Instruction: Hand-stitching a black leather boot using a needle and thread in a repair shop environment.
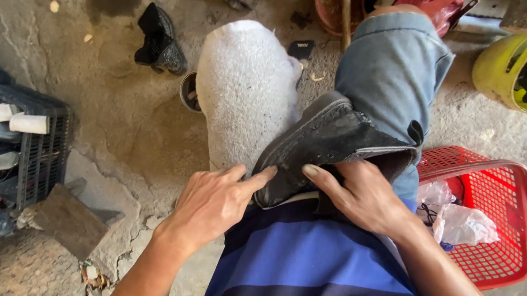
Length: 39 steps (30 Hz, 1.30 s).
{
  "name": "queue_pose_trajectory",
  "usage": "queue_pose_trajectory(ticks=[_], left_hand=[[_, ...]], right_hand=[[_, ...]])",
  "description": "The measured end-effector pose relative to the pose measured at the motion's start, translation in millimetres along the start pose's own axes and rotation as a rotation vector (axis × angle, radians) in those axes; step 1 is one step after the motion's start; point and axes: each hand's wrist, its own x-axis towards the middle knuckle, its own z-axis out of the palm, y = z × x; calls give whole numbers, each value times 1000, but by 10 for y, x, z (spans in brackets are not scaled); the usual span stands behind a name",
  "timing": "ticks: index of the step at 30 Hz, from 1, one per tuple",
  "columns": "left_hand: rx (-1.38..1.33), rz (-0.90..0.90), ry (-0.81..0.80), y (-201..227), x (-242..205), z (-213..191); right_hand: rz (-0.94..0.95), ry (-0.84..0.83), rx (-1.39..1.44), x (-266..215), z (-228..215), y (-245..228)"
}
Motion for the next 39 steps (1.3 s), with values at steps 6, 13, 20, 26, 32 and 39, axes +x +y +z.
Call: queue_pose_trajectory(ticks=[6, 13, 20, 26, 32, 39], left_hand=[[-41, 79, 136, -170, -35, 152], [-67, 96, 130, -248, -3, 176], [-78, 115, 133, -248, -2, 216], [-54, 89, 187, -215, -28, 205], [-95, 72, 164, -230, -21, 194], [-109, 75, 140, -226, 1, 158]], right_hand=[[20, 224, 11, -580, -596, -190], [231, 678, -1119, -877, -1056, 457], [-321, 346, -851, -354, -263, -146], [-230, -30, -1107, 50, -99, 60], [-215, -69, -717, -90, -290, -378], [69, 48, -755, -80, -286, -93]])
